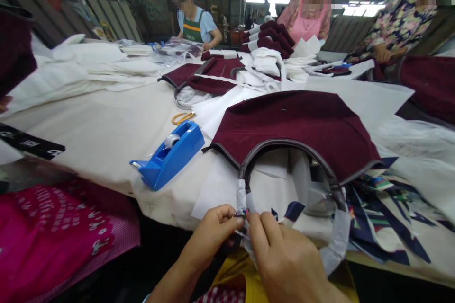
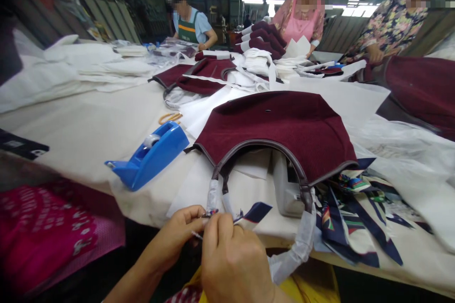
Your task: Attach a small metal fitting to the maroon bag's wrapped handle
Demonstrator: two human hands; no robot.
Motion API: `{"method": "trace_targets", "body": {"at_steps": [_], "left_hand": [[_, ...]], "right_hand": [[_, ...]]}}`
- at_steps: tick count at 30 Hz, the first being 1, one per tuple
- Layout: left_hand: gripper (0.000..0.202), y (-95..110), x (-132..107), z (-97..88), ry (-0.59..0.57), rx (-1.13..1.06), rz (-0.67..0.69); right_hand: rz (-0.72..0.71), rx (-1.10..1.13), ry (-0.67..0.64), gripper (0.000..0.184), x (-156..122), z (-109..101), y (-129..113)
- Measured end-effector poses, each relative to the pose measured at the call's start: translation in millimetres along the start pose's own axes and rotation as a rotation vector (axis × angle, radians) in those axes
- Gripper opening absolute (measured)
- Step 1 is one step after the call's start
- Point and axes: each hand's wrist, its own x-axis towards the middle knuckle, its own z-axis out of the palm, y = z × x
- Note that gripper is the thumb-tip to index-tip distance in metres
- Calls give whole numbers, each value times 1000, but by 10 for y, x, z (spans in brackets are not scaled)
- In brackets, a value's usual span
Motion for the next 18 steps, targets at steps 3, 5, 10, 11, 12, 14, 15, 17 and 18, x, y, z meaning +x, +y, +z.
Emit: {"method": "trace_targets", "body": {"at_steps": [3,5,10,11,12,14,15,17,18], "left_hand": [[8,-19,-34,-52,-99,-155,-45],[6,-28,-25,-88,-136,-233,-57],[16,-28,71,-245,-254,-216,-58],[18,-20,87,-285,-281,-179,-60],[19,-8,99,-323,-302,-137,-63],[22,20,107,-381,-318,-64,-78],[23,34,105,-399,-314,-46,-86],[24,54,97,-412,-306,-52,-101],[24,57,91,-411,-307,-67,-105]], "right_hand": [[-93,101,17,29,-147,91,-99],[-128,192,7,32,-233,147,-145],[-149,301,-55,31,-347,169,-183],[-135,323,-77,31,-356,160,-179],[-115,343,-97,32,-362,152,-175],[-70,381,-141,34,-366,144,-179],[-47,399,-166,36,-365,146,-189],[-10,450,-216,38,-354,156,-225],[20,487,-227,37,-343,161,-245]]}}
